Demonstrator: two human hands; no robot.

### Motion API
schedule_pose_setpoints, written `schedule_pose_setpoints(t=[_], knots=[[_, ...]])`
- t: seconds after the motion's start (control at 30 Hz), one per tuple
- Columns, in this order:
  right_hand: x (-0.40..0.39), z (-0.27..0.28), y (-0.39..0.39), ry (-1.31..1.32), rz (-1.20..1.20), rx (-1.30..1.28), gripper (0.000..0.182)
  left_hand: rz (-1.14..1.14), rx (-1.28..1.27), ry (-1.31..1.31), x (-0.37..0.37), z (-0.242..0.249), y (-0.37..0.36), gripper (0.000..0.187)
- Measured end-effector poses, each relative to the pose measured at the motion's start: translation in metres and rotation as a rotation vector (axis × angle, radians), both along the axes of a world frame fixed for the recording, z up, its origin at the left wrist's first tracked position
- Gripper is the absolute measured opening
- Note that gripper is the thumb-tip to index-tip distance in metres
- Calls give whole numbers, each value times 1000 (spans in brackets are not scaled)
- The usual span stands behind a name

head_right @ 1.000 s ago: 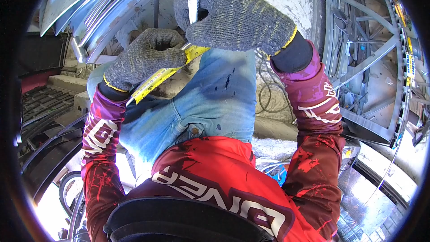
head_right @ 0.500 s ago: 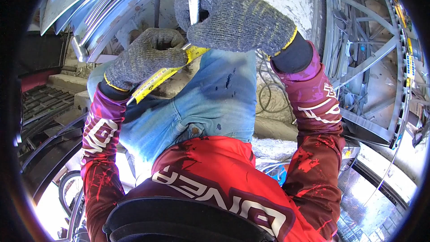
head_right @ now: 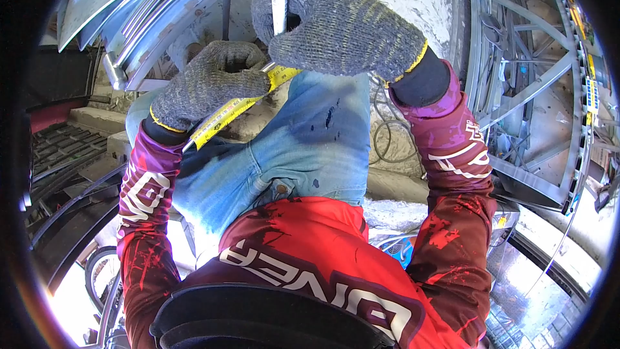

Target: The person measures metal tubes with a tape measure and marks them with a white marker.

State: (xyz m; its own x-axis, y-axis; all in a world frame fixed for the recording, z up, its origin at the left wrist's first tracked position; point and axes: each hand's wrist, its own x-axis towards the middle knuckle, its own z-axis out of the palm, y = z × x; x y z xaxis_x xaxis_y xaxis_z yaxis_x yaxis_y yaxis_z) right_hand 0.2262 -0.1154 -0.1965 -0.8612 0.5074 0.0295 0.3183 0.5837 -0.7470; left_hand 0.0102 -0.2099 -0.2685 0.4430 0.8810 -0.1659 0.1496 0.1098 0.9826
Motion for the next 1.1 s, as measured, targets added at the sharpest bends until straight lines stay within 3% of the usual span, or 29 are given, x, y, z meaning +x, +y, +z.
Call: schedule_pose_setpoints(t=[0.33,0.43,0.8,1.0,1.1], knots=[[-1,7,-1,-73,19,39,18,-71,-100,72,-3,5,3,25],[-1,10,-2,-175,3,180,20,-56,-97,46,-4,2,3,25],[5,18,0,60,20,7,20,-63,-18,104,-5,7,4,28],[7,24,0,-38,-28,142,21,-66,-35,85,-6,8,4,28],[8,20,0,42,-17,186,21,-68,-35,86,-6,9,4,28]])
